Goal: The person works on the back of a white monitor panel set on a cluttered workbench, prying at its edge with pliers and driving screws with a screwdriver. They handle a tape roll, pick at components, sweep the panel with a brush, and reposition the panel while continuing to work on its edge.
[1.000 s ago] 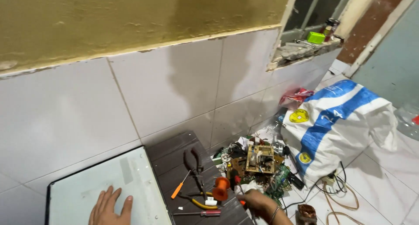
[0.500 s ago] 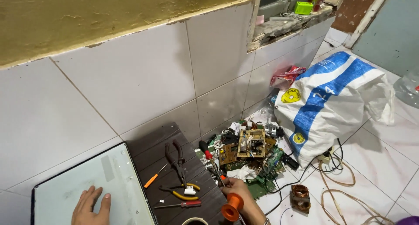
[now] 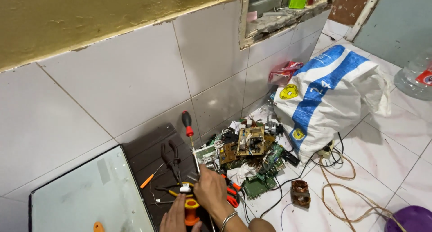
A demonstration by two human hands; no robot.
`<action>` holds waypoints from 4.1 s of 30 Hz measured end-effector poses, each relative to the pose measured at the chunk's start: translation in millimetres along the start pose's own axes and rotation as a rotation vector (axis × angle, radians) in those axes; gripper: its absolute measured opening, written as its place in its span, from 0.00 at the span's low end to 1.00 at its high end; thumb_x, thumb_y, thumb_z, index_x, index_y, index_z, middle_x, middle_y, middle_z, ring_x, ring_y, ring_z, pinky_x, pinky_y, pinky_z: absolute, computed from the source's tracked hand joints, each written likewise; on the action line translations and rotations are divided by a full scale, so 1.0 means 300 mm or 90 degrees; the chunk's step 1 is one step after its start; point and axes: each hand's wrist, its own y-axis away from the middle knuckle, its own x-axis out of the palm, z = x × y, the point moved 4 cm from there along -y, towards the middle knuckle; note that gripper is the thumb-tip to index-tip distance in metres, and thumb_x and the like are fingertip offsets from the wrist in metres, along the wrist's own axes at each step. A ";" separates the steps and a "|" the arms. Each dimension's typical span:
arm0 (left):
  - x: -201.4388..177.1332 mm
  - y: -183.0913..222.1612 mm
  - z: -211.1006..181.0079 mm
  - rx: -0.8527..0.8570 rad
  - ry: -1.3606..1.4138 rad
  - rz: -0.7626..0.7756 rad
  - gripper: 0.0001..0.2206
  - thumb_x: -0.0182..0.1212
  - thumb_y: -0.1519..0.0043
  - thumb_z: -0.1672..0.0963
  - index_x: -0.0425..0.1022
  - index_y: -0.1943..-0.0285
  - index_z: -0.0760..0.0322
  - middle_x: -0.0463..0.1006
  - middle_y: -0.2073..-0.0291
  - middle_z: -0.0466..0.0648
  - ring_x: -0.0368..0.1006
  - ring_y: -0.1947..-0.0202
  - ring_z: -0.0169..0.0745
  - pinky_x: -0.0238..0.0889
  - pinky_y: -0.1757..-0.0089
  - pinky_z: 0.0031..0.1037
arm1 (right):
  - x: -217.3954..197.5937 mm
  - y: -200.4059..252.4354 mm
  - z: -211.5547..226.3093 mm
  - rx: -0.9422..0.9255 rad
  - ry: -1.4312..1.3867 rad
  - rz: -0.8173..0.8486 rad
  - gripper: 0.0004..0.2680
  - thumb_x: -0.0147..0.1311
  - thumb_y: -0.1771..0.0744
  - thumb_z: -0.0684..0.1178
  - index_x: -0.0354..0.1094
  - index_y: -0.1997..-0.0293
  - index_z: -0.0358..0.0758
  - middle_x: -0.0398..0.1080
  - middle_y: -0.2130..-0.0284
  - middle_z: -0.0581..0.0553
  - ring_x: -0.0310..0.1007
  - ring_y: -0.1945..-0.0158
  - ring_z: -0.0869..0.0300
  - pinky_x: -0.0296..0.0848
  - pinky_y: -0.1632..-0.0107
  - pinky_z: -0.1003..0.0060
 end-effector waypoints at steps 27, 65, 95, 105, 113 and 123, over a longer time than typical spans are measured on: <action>-0.457 -0.262 0.061 -0.179 0.211 0.029 0.15 0.64 0.44 0.47 0.74 0.49 0.45 0.75 0.37 0.33 0.75 0.40 0.31 0.70 0.52 0.31 | -0.214 -0.187 -0.498 0.309 -0.074 0.137 0.10 0.54 0.31 0.49 0.74 0.44 0.45 0.80 0.50 0.48 0.64 0.81 0.69 0.70 0.73 0.73; -0.684 0.265 0.151 -0.058 0.108 -0.007 0.31 0.46 0.31 0.44 0.57 0.25 0.64 0.51 0.24 0.57 0.35 0.22 0.52 0.26 0.31 0.51 | -0.136 0.396 0.232 -0.098 0.426 0.429 0.11 0.53 0.33 0.65 0.61 0.59 0.55 0.77 0.64 0.46 0.74 0.57 0.40 0.69 0.60 0.44; -0.685 0.272 0.156 -0.090 0.172 0.007 0.29 0.48 0.32 0.44 0.61 0.27 0.64 0.54 0.25 0.54 0.35 0.21 0.48 0.25 0.31 0.50 | -0.124 0.555 0.136 -0.265 0.359 0.493 0.09 0.41 0.28 0.56 0.57 0.41 0.56 0.74 0.53 0.48 0.74 0.51 0.53 0.71 0.44 0.54; -0.683 0.266 0.159 -0.092 0.167 0.013 0.30 0.48 0.32 0.44 0.60 0.26 0.63 0.52 0.24 0.53 0.34 0.21 0.47 0.24 0.31 0.50 | -0.060 0.569 0.037 -0.446 0.337 0.411 0.15 0.54 0.31 0.57 0.64 0.36 0.58 0.64 0.59 0.44 0.69 0.58 0.46 0.69 0.59 0.47; -0.679 0.266 0.163 -0.077 0.158 -0.018 0.29 0.48 0.32 0.44 0.62 0.27 0.63 0.55 0.24 0.52 0.37 0.22 0.48 0.27 0.32 0.50 | -0.056 0.585 0.021 -0.460 0.341 0.304 0.13 0.59 0.34 0.56 0.68 0.43 0.63 0.68 0.63 0.49 0.70 0.63 0.49 0.68 0.64 0.50; -0.676 0.267 0.159 -0.068 0.132 -0.023 0.29 0.49 0.32 0.44 0.62 0.27 0.63 0.55 0.25 0.53 0.37 0.21 0.49 0.29 0.32 0.51 | -0.042 0.613 -0.012 -0.527 0.304 0.176 0.14 0.58 0.34 0.56 0.68 0.42 0.62 0.70 0.59 0.52 0.71 0.64 0.49 0.68 0.64 0.51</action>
